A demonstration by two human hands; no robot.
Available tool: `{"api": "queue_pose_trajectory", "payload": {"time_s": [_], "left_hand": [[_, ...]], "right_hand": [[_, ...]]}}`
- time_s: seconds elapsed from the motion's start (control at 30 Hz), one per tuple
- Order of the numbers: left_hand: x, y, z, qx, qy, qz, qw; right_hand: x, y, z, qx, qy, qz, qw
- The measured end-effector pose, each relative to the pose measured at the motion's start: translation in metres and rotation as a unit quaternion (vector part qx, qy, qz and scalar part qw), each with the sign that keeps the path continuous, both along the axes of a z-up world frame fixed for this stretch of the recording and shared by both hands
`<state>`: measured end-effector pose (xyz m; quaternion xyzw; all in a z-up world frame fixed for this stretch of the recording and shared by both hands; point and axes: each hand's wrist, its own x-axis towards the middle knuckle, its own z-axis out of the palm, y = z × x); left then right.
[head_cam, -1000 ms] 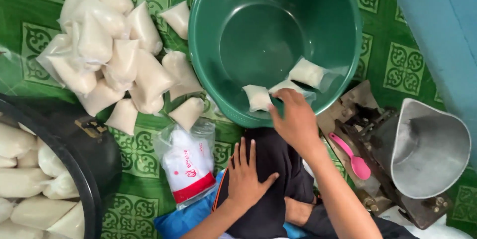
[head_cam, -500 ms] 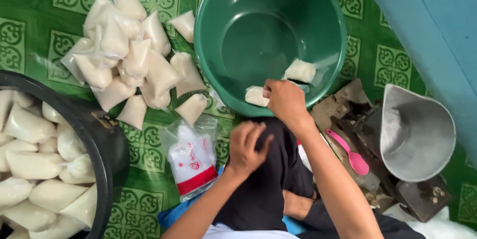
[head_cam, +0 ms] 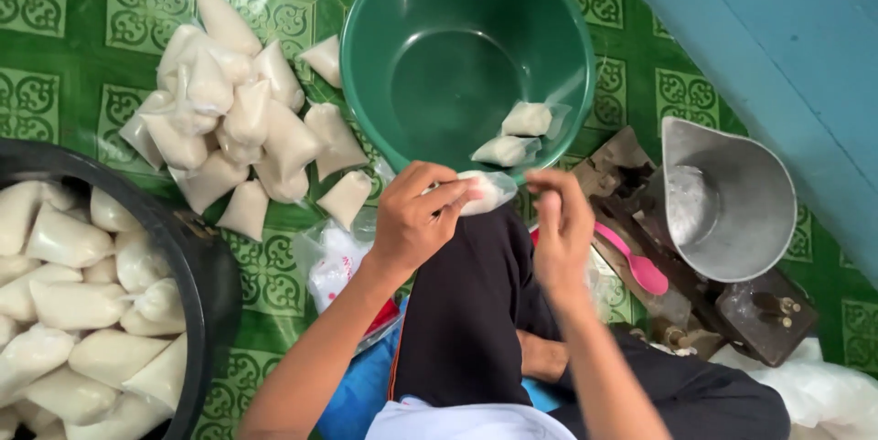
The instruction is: Filling small plastic bags with white powder and tying them shut by hand.
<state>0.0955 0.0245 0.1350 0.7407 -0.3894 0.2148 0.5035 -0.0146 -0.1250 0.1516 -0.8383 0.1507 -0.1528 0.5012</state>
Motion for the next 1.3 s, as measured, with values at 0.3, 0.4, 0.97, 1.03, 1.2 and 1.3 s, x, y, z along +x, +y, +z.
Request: {"api": "queue_pose_trajectory", "payload": {"time_s": [0.3,0.4,0.97,1.03,1.2,1.3], "left_hand": [[-0.013,0.008,0.032,-0.065,0.058,-0.011,0.996],[-0.016,0.005,0.054,-0.045,0.036,-0.039,0.998],[-0.076,0.019,0.111,-0.073,0.060,-0.204,0.974],[-0.083,0.020,0.115,-0.093,0.060,-0.212,0.971],[-0.090,0.016,0.106,-0.154,0.092,-0.245,0.953],[-0.089,0.009,0.085,-0.270,0.158,-0.283,0.907]], "right_hand": [[-0.097,0.100,-0.126,-0.239,0.192,0.021,0.952],[-0.137,0.109,-0.126,-0.283,0.180,0.086,0.938],[-0.047,-0.010,0.181,-0.507,-0.017,0.298,0.809],[-0.043,-0.012,0.170,-0.505,-0.010,0.328,0.799],[-0.044,-0.012,0.161,-0.492,0.030,0.393,0.776],[-0.045,-0.008,0.161,-0.487,-0.052,0.388,0.780]]}}
